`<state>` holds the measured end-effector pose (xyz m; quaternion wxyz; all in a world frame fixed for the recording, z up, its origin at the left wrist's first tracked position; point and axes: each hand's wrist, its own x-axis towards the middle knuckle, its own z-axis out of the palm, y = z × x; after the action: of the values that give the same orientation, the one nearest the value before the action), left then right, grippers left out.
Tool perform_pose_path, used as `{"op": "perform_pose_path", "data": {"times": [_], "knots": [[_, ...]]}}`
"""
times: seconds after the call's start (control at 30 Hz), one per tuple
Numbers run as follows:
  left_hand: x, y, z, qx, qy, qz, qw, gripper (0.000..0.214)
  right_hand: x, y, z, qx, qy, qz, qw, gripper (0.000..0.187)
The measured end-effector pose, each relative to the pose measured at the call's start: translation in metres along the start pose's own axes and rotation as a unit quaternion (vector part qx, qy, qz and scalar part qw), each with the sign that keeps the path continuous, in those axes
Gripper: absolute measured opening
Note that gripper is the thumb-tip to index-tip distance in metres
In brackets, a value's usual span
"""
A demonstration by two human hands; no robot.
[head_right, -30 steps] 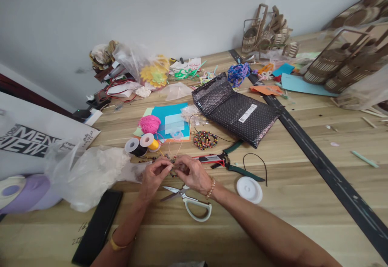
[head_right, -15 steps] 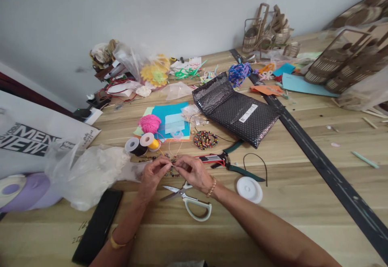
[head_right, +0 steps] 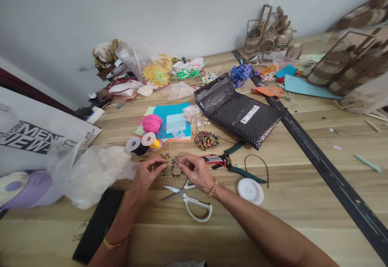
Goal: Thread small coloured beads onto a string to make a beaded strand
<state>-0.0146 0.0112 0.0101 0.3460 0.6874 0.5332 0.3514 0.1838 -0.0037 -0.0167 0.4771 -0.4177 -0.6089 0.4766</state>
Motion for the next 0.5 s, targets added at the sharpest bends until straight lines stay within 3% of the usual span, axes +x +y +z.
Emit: {"op": "perform_pose_path", "data": {"times": [0.1,0.23,0.5], "knots": [[0.0009,-0.0032,-0.0059,0.073,-0.027,0.036,0.996,0.008,-0.0001,0.0012,0.0004,0.004,0.005,0.005,1.000,0.023],[-0.0007,-0.0061,-0.0089,0.166,-0.058,0.037,0.984,0.010,-0.0002,0.0037,0.0009,0.013,0.011,0.007,1.000,0.023],[-0.0034,-0.0080,-0.0046,0.260,-0.099,0.072,0.958,0.013,0.0003,0.0042,0.0009,0.032,0.011,0.027,0.999,0.024]]}}
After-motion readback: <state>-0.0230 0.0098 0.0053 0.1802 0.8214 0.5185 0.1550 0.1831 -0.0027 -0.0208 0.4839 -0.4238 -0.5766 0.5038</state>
